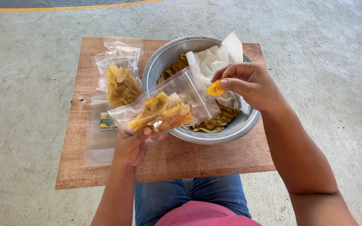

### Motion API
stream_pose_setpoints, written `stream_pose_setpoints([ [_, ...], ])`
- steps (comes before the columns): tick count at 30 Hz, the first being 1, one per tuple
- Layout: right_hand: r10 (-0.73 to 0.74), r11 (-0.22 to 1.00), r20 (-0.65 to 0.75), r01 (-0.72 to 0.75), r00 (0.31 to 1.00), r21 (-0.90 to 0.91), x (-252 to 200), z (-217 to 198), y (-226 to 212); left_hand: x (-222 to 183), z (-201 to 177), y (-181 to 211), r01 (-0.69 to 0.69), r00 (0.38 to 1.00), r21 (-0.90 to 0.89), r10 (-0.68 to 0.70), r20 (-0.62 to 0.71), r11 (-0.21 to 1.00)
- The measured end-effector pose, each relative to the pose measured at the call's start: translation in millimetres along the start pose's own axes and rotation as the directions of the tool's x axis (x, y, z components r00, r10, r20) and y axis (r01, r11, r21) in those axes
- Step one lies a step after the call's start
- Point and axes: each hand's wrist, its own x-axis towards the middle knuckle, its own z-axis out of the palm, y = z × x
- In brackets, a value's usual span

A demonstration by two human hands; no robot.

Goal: The person takes fried banana chips from a large metal bowl and places them into clear plastic bags by hand.

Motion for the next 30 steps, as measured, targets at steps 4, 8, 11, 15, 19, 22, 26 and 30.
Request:
stream_pose_setpoints([
  [4, 0.052, 0.998, 0.024, -0.051, 0.998, -0.02, 2, 5, 2, 0, 0, 3, -0.003, 1.0, -0.001, 0.003, 0.006, 1.0],
  [8, 0.078, 0.997, 0.04, -0.078, 0.996, -0.007, 2, 5, 6, 0, -2, 3, -0.032, 0.999, 0.0, 0.032, 0.018, 0.999],
  [11, 0.084, 0.996, 0.042, -0.084, 0.996, 0.006, 4, 8, 11, 0, -6, 1, -0.011, 1.0, 0.045, 0.01, 0.02, 0.999],
  [15, 0.079, 0.994, 0.051, -0.083, 0.996, 0.065, 9, 15, 14, 1, 8, 1, -0.005, 0.998, 0.068, 0.0, 0.069, 0.998],
  [19, 0.059, 0.993, 0.09, -0.068, 0.994, 0.099, 14, 18, 20, 2, 4, 0, -0.016, 0.997, 0.047, 0.013, 0.073, 0.999],
  [22, 0.08, 0.984, 0.131, -0.099, 0.988, 0.147, 15, 25, 20, 2, 0, -3, -0.025, 0.996, 0.061, 0.019, 0.09, 0.998],
  [26, 0.158, 0.973, 0.179, -0.184, 0.971, 0.139, 17, 35, 17, 1, 3, -5, -0.017, 0.998, 0.083, 0.012, 0.062, 0.996],
  [30, 0.158, 0.982, 0.149, -0.172, 0.976, 0.083, 20, 42, 16, 0, 7, -3, 0.031, 0.999, 0.122, -0.036, 0.041, 0.992],
])
